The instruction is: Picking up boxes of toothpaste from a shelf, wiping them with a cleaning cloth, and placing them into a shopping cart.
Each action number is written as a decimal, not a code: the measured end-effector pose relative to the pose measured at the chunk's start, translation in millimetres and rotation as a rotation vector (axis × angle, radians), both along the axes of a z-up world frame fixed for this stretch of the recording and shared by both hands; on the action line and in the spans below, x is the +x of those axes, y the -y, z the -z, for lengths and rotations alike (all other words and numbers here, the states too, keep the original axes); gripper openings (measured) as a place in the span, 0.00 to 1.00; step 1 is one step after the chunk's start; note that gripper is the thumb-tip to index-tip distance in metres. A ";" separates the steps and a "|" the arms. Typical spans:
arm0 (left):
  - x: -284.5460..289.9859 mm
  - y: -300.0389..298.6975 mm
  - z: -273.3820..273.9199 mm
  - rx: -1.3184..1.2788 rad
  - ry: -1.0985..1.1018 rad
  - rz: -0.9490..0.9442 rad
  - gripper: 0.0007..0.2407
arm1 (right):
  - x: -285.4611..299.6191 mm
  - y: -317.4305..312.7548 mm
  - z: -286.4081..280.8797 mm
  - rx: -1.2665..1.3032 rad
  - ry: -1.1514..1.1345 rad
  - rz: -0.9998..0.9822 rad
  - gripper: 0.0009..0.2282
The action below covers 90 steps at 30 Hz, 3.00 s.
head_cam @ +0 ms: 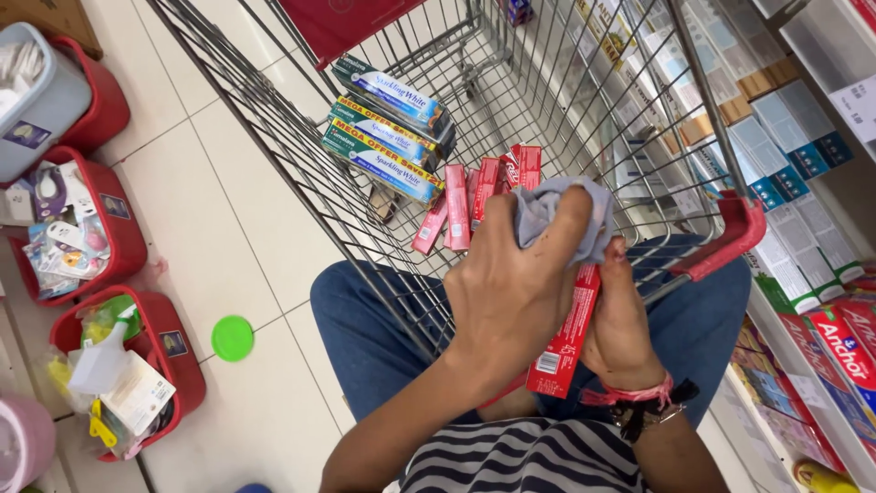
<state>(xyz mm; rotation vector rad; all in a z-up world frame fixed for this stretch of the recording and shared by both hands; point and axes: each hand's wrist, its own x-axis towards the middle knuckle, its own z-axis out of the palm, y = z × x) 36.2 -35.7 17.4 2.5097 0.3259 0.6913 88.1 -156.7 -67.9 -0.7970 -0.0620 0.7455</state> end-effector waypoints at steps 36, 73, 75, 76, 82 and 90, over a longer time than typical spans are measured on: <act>-27.9 -37.7 -36.0 -0.150 0.094 0.199 0.21 | 29.2 14.2 -36.6 -0.342 0.916 0.280 0.33; 13.2 -61.7 39.5 -0.831 0.033 0.211 0.15 | 33.4 23.2 -55.6 -0.986 1.484 0.244 0.40; 16.3 -62.8 35.2 -0.930 0.034 0.191 0.15 | 28.7 32.1 -49.3 -0.932 1.353 0.279 0.36; 18.3 -63.3 32.5 -1.034 0.025 0.166 0.15 | 26.9 36.5 -46.5 -0.876 1.216 0.301 0.31; 47.6 -51.7 33.7 -1.250 0.232 0.422 0.16 | 15.1 56.2 -43.3 -0.426 0.855 0.287 0.31; 122.2 21.9 2.0 -1.083 0.314 0.591 0.16 | 32.5 105.4 -63.1 -0.433 0.934 0.593 0.35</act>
